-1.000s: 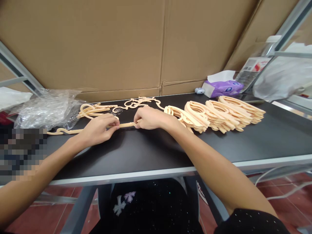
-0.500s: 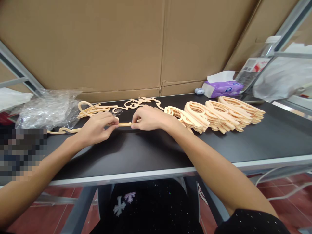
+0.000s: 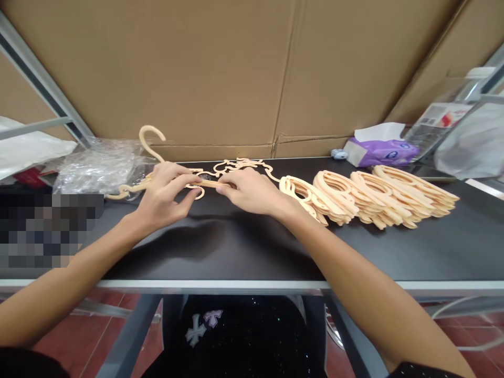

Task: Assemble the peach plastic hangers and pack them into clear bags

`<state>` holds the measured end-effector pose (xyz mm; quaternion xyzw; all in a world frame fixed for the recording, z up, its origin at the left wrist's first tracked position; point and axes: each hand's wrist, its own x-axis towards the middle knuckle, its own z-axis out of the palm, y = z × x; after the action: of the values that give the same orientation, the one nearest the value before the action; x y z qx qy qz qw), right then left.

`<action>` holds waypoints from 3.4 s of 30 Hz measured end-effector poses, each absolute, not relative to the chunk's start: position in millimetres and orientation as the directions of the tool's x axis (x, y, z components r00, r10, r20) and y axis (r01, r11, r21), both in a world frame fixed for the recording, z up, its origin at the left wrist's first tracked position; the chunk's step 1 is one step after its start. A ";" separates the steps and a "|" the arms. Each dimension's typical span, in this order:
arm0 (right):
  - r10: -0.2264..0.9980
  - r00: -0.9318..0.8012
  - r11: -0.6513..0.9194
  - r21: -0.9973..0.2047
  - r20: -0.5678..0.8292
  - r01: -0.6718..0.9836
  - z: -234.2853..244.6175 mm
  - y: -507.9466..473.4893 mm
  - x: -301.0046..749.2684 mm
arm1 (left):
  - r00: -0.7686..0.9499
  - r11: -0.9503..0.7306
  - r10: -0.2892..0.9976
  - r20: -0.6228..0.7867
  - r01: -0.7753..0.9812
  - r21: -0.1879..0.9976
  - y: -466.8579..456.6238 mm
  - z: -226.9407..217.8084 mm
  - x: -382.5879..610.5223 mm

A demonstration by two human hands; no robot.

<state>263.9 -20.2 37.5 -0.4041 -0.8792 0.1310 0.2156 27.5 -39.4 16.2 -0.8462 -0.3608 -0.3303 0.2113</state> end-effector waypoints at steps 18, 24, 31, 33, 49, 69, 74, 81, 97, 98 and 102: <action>0.805 -0.309 0.592 -0.716 0.507 0.369 22.6 -32.9 241.1 | 0.153 -0.582 0.784 0.602 0.518 0.627 -32.2 11.1 33.1; 0.735 -0.521 0.628 -0.726 0.434 0.281 20.8 -57.4 224.9 | 0.151 -0.631 0.761 0.631 0.396 0.667 -39.5 15.7 37.6; 0.738 -0.348 0.674 -0.656 0.578 0.340 26.9 -49.0 230.5 | 0.146 -0.503 0.859 0.490 0.064 0.862 -40.0 29.6 35.1; 0.715 -0.259 0.690 -0.592 0.650 0.417 26.5 -42.9 234.7 | 0.176 -0.464 0.872 0.457 0.004 0.886 -41.5 35.6 32.7; 0.639 -0.090 0.154 -0.012 0.764 0.988 53.9 -12.3 292.5 | 0.697 -0.094 0.712 -0.081 0.209 0.973 -47.1 52.7 18.4; 0.874 0.038 0.082 -0.224 0.484 0.971 56.4 -12.0 284.8 | 0.400 -0.668 0.076 0.913 0.700 -0.251 -39.1 38.5 14.4; 0.883 -0.050 0.142 -0.164 0.467 0.976 47.0 -19.8 267.6 | 0.541 -0.703 0.090 0.836 0.629 -0.331 -63.9 29.4 45.3; 0.858 -0.211 0.251 -0.025 0.468 0.968 37.7 -35.4 250.4 | 0.558 -0.698 0.314 0.768 0.684 -0.211 -49.6 17.7 41.9; 0.844 -0.499 0.533 -0.200 0.195 0.822 38.8 -33.2 259.7 | 0.592 -0.700 0.597 0.541 0.714 -0.009 -42.0 -0.7 36.3; 0.842 -0.513 0.539 -0.211 0.169 0.815 39.9 -33.3 260.0 | 0.588 -0.703 0.598 0.545 0.711 0.003 -42.5 -1.8 37.1; 0.831 -0.547 0.553 -0.244 0.099 0.796 40.3 -31.9 260.2 | 0.555 -0.697 0.647 0.523 0.709 0.110 -43.2 -6.3 40.3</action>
<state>260.2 -31.9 40.3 -0.4647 -0.8754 0.0855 0.1019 40.3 -43.2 -6.3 -0.8799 -0.3853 -0.2723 0.0566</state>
